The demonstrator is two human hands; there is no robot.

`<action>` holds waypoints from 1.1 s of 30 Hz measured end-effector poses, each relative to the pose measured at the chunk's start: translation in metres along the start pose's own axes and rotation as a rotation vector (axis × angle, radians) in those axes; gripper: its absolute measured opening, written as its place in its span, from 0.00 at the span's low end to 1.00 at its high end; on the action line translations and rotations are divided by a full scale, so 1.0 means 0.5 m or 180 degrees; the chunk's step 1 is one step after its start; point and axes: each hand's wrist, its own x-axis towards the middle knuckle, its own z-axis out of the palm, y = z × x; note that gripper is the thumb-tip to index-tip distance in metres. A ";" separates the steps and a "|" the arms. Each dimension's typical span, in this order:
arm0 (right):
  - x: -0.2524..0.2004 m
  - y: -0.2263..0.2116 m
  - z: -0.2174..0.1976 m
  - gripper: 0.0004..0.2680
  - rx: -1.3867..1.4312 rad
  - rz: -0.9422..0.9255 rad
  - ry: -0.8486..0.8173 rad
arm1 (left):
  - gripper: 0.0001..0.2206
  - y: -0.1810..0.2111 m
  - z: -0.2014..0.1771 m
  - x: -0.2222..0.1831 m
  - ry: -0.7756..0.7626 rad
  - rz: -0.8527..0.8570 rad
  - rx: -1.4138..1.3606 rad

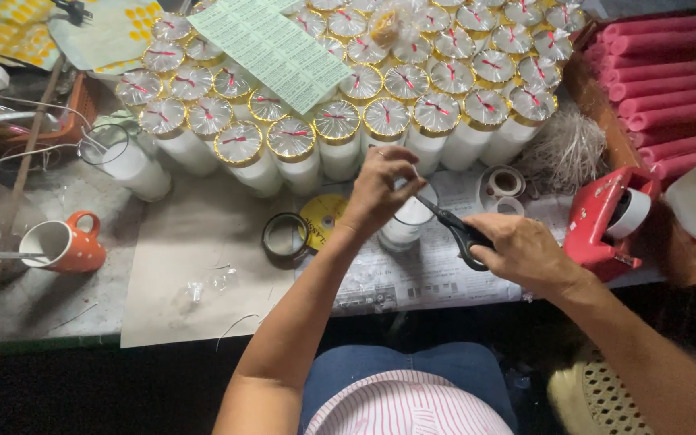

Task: Decorating glass-encased candles with labels, ribbons, and tape at a production workbench.

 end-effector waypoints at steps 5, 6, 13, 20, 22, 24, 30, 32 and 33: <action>-0.038 0.022 -0.035 0.17 0.0338 0.0104 0.0237 | 0.07 0.104 -0.135 0.030 0.0161 0.0003 -0.0418; -0.048 0.033 -0.038 0.18 0.0614 0.0174 0.0495 | 0.06 0.141 -0.175 0.029 0.0115 -0.0029 -0.0398; -0.016 0.059 0.198 0.22 0.0696 0.1633 -0.0249 | 0.11 0.149 -0.273 -0.251 -0.1672 -0.0767 -0.0945; 0.049 0.056 0.345 0.12 0.0352 0.1276 -0.0132 | 0.14 -0.006 -0.290 -0.573 -0.2979 -0.3161 0.1973; 0.042 0.067 0.357 0.14 0.0378 0.1222 -0.0201 | 0.26 -0.023 -0.293 -0.603 -0.3294 -0.3419 0.2271; 0.022 0.082 0.361 0.18 0.0841 0.0935 0.0195 | 0.32 -0.036 -0.293 -0.613 -0.3489 -0.3984 0.2306; -0.091 0.295 0.355 0.06 0.0599 0.1034 0.1747 | 0.25 -0.030 -0.266 -0.565 -0.3165 -0.3352 0.2131; -0.098 0.313 0.347 0.06 0.0705 0.1199 0.1598 | 0.22 -0.003 -0.253 -0.525 -0.3203 -0.3274 0.2127; -0.101 0.322 0.343 0.07 0.0809 0.1356 0.1451 | 0.19 0.010 -0.246 -0.505 -0.3231 -0.3197 0.2122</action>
